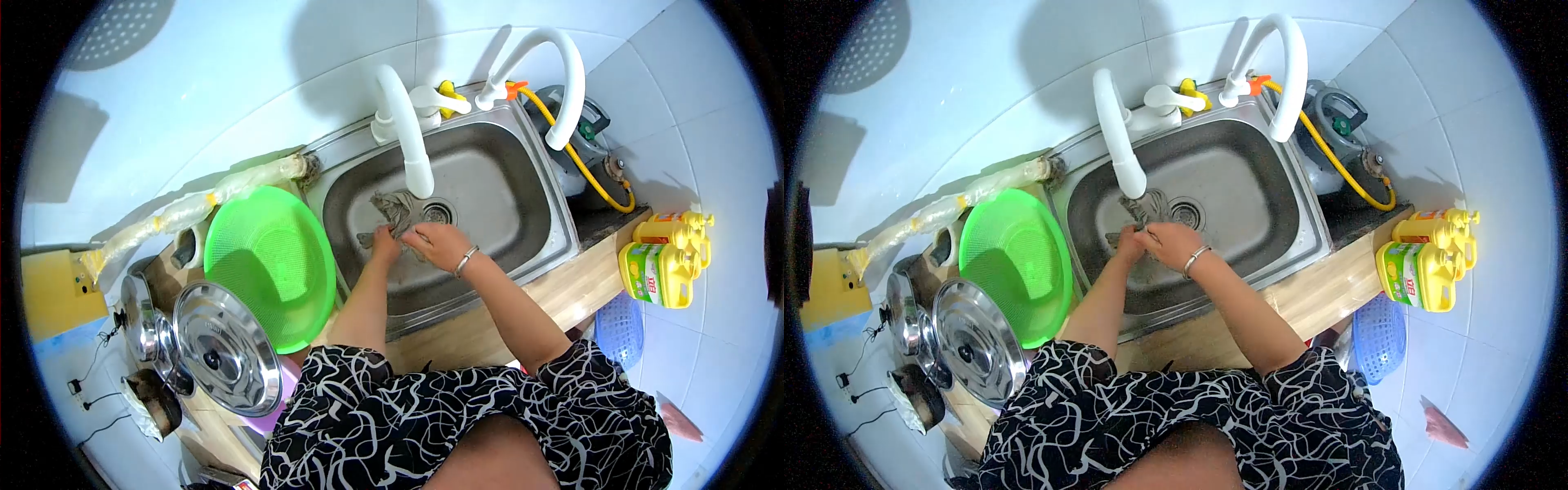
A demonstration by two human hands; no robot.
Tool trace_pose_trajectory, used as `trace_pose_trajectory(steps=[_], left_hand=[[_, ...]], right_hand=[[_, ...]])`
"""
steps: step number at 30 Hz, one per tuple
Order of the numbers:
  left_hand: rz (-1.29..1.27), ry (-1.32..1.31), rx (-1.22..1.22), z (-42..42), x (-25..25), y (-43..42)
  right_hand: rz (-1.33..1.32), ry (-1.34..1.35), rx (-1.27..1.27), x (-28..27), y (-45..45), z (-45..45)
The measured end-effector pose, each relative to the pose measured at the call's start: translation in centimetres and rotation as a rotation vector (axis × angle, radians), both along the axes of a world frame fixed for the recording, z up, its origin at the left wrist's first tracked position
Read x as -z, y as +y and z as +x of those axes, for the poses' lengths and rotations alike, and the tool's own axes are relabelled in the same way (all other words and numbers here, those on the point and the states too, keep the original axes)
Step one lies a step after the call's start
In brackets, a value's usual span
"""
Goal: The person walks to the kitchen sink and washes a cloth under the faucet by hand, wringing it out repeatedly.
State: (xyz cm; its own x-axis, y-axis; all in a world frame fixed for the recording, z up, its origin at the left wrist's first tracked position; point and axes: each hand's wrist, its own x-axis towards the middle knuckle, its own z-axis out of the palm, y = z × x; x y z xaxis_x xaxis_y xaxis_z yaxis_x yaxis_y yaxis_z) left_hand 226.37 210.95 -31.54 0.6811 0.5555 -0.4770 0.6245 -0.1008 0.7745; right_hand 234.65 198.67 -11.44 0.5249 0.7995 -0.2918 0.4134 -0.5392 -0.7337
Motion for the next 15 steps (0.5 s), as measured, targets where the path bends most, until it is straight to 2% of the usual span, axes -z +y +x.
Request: trace_pose_trajectory(steps=[1, 3, 5, 6, 8, 9, 11, 12, 14, 15], left_hand=[[0.449, -0.029, 0.059, -0.4, 0.8, -0.7], [0.887, -0.055, 0.121, -0.7, 1.9, -1.2], [0.434, 0.243, 0.349, -0.2, -0.1, -0.7], [0.429, 0.247, 0.347, 0.4, -1.5, -0.6], [-0.068, -0.053, 0.173, 1.8, -5.1, -0.3], [-0.066, -0.050, 0.169, 2.3, -7.8, -0.4], [-0.491, -0.283, -0.028, 2.8, -13.4, -0.8], [-0.486, -0.281, -0.032, 2.8, -15.1, -0.8], [-0.609, -0.395, -0.028, 2.6, -17.3, -0.5], [-0.603, -0.397, -0.032, 2.2, -18.0, 0.0]], right_hand=[[-0.047, -0.004, -0.014, 0.3, -0.4, 0.2], [-0.103, -0.001, -0.027, 1.2, -1.4, 0.5], [-0.071, -0.072, -0.060, 2.6, -2.0, 0.6], [-0.074, -0.069, -0.063, 2.9, -2.1, 0.6], [-0.215, -0.154, -0.015, 3.2, -1.8, 0.8], [-0.213, -0.151, -0.019, 3.3, -1.5, 1.0], [-0.186, -0.117, 0.050, 3.6, -0.9, 1.5], [-0.181, -0.115, 0.045, 3.4, -0.8, 1.9], [0.148, -0.004, 0.075, 2.1, -0.8, 2.7], [0.128, 0.073, 0.140, -0.3, -0.5, 2.9]])
